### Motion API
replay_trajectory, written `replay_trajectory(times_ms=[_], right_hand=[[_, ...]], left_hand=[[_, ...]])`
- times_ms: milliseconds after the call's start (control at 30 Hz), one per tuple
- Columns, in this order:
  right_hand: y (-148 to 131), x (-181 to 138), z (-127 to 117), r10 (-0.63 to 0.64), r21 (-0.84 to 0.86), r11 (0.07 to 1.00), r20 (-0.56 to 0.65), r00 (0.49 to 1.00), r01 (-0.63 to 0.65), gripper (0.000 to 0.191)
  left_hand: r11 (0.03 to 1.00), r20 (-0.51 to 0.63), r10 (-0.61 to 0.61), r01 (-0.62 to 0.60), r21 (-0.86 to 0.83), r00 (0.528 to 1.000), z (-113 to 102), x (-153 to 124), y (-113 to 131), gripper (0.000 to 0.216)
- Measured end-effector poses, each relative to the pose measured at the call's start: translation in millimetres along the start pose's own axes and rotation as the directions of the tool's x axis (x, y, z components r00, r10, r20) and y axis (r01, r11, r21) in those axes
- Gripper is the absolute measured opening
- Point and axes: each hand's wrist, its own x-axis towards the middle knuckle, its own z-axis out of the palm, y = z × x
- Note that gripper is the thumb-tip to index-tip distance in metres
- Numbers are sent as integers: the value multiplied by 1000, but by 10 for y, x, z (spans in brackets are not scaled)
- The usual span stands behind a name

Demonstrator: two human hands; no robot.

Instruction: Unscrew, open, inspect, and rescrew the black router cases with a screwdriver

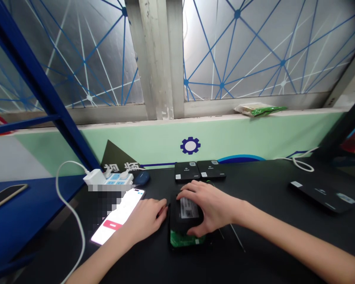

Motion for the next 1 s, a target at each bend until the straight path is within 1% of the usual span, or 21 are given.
replay_trajectory(times_ms=[133,267,433,533,633,733,867,1000], right_hand=[[119,19,-29,57,-22,998,-58,997,-59,75],[255,127,21,115,-65,990,-116,987,-123,76],[449,444,114,101,-92,989,-150,984,-116,77],[570,628,156,92,-104,989,-148,985,-108,76],[660,732,186,86,-113,988,-135,987,-101,77],[700,752,200,75,-108,990,-119,990,-88,77],[703,707,203,70,-95,992,-108,992,-81,78],[697,658,193,65,-110,991,-106,992,-76,76]], left_hand=[[1000,16,10,-10,-10,1000,-3,-8,-10,35],[999,31,5,-4,-34,1000,-7,-7,-12,41],[999,25,-2,3,-38,1000,-15,-10,-9,37],[999,20,1,-1,-35,1000,-15,-21,-13,35],[999,21,-3,3,-31,1000,-15,-34,-18,35],[999,22,-11,12,-31,1000,-13,-36,-23,35],[999,24,-5,6,-37,1000,0,-25,-29,33],[999,20,-6,7,-44,1000,18,-23,-37,34]])
